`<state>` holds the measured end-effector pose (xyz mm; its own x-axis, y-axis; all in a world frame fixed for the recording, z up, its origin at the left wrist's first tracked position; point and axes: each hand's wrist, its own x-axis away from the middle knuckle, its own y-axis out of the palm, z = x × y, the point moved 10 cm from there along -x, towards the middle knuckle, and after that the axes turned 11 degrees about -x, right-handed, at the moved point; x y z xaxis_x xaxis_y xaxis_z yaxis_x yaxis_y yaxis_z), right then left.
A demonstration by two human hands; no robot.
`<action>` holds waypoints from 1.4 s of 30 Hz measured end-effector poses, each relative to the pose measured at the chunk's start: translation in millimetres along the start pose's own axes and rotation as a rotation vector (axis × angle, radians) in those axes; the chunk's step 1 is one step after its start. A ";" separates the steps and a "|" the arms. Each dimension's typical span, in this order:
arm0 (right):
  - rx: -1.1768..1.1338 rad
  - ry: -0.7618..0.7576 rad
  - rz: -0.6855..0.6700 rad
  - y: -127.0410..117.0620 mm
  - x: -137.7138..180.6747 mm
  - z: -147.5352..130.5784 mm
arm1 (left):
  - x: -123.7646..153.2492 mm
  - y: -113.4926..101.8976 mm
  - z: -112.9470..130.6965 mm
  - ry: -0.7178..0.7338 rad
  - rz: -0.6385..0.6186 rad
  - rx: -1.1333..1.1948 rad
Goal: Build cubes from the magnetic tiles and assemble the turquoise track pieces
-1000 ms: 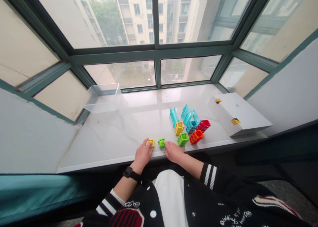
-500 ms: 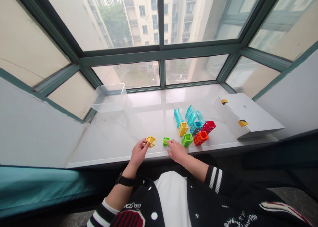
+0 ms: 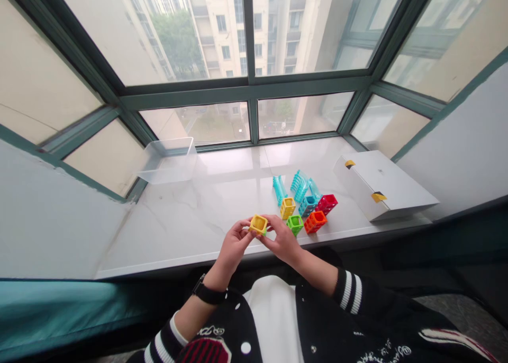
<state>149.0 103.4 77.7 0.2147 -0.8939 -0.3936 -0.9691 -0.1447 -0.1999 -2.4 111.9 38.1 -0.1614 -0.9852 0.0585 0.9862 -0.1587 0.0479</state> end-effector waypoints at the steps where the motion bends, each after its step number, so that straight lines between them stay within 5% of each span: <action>1: 0.009 -0.004 -0.008 0.1 0.2 -1.0 | 0.5 -1.3 0.1 0.006 0.019 -0.006; 7: 0.122 -0.054 -0.040 0.9 2.9 -5.1 | 3.5 -9.6 -1.3 0.011 0.062 -0.135; 30: 0.226 -0.150 -0.121 -18.6 -1.1 -27.7 | 1.6 10.8 5.4 -0.028 -0.114 -0.199; 42: 0.368 -0.145 -0.065 -21.3 -3.3 -23.9 | 1.1 29.0 10.3 -0.029 -0.069 -0.296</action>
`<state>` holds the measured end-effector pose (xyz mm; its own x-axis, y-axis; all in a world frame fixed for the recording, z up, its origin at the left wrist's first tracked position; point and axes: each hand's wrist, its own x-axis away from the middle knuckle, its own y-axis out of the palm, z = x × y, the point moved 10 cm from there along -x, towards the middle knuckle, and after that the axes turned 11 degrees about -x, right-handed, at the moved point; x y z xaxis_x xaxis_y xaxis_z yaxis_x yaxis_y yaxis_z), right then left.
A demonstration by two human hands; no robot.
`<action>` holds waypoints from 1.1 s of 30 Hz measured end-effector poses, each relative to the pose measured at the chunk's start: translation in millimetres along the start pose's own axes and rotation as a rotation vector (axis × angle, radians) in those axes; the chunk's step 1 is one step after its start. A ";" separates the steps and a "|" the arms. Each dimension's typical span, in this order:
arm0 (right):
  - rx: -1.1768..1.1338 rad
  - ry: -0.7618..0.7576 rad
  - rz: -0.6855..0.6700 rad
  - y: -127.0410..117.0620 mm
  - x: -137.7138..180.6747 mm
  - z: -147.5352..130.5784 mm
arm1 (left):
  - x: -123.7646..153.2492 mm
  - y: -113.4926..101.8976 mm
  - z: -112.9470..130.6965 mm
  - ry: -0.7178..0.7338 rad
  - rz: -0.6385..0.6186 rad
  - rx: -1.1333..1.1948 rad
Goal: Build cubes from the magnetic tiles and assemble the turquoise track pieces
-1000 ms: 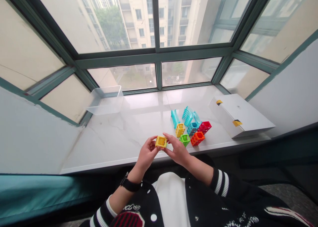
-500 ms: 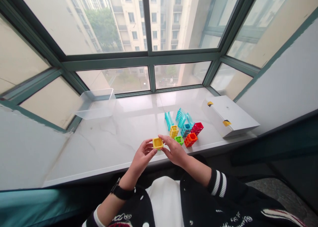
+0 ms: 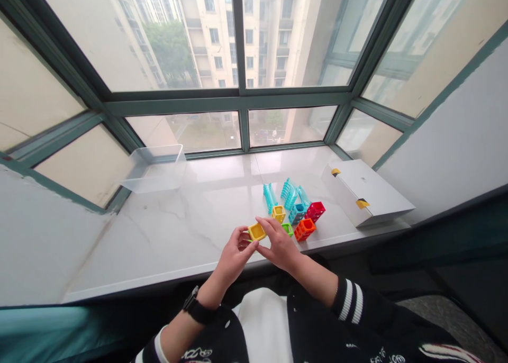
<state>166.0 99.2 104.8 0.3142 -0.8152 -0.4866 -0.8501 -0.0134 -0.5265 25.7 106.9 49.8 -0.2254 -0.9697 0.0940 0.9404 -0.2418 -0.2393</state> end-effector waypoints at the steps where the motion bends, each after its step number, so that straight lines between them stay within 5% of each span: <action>1: 0.006 0.003 0.008 0.2 -0.7 1.3 | -0.6 1.5 1.6 -0.001 0.009 -0.008; 9: -0.009 0.074 -0.010 -6.4 1.2 17.8 | -7.8 15.9 3.7 -0.002 0.010 -0.039; 16: -0.047 0.261 -0.045 -43.7 -4.1 47.2 | -27.0 35.5 19.0 0.062 -0.140 0.067; 25: 0.114 0.403 0.073 -100.2 -3.4 87.5 | -95.5 43.9 19.5 0.185 -0.004 -0.474; 33: 0.247 0.461 0.112 -112.5 6.0 107.0 | -141.7 79.3 -6.6 0.204 -0.083 -0.634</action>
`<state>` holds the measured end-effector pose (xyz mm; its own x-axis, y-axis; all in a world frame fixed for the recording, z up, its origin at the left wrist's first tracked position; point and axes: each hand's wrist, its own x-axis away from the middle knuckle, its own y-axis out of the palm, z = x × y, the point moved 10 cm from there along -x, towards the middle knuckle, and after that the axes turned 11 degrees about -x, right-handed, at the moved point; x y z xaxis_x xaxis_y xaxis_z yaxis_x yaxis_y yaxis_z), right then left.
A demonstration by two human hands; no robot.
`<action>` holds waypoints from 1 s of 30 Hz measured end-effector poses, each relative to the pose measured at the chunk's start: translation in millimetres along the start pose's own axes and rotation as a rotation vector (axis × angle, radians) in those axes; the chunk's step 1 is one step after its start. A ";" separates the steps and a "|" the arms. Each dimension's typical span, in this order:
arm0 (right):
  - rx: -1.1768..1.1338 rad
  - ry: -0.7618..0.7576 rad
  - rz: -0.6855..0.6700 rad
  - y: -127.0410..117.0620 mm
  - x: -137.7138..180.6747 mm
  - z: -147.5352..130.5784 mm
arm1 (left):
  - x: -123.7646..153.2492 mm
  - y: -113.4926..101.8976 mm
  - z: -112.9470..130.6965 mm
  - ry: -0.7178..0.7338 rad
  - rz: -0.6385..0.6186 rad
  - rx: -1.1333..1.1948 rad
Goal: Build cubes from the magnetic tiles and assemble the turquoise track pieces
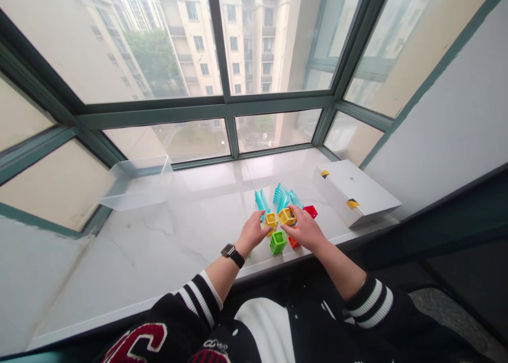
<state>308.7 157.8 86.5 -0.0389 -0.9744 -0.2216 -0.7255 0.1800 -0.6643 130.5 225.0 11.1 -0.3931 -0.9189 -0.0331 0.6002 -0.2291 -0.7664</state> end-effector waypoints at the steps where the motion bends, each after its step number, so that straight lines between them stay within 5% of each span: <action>1: 0.008 -0.001 0.006 0.6 -2.1 0.8 | -2.2 3.4 -2.1 -0.005 0.002 0.005; 17: 0.245 0.057 -0.118 59.5 -32.3 -3.9 | -3.2 13.9 -2.7 -0.034 -0.041 0.046; 30: 0.243 0.066 -0.155 65.2 -32.4 -6.5 | -2.9 14.6 -5.7 -0.034 -0.042 0.013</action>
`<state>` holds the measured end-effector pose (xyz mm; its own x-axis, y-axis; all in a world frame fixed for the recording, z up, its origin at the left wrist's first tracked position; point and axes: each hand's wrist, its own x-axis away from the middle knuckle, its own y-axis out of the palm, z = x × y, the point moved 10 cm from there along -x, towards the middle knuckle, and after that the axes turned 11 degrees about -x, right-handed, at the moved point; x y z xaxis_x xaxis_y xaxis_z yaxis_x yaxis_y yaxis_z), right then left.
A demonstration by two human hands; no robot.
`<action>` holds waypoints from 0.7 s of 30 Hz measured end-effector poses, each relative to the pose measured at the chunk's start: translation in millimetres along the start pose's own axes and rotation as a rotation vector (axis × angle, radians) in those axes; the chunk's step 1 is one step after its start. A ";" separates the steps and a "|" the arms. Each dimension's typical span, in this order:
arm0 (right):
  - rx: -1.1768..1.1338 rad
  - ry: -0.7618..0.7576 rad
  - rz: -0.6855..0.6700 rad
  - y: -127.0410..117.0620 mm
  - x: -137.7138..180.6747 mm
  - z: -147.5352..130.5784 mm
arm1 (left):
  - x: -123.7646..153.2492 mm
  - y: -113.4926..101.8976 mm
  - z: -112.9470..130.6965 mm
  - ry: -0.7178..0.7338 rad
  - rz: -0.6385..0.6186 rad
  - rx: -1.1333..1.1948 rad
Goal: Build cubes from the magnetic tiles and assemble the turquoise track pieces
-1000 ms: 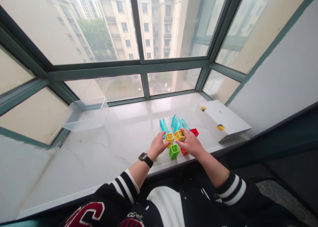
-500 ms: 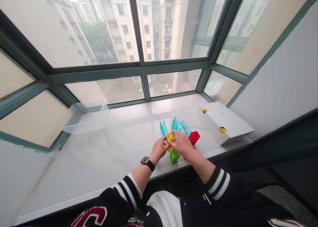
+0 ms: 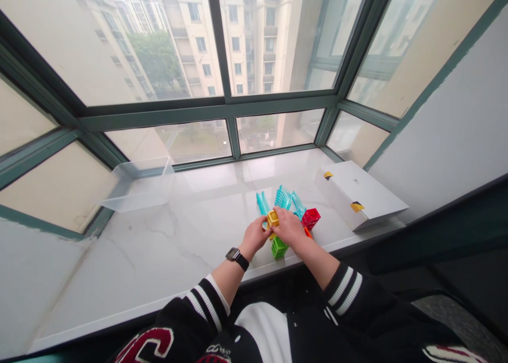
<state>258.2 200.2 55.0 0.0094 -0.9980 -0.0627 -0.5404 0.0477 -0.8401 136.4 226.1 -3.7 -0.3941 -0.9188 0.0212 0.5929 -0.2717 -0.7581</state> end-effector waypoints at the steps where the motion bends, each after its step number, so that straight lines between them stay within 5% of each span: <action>1: -0.003 0.002 -0.008 0.4 0.1 0.2 | -0.1 0.2 0.4 0.006 -0.001 0.002; 21: 0.005 0.036 -0.014 6.5 1.4 1.4 | 1.4 0.3 -0.3 0.024 0.018 -0.038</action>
<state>255.9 199.2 48.7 -0.0134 -0.9994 -0.0318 -0.5364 0.0340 -0.8433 135.9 224.8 -4.1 -0.4001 -0.9164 -0.0082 0.5732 -0.2432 -0.7825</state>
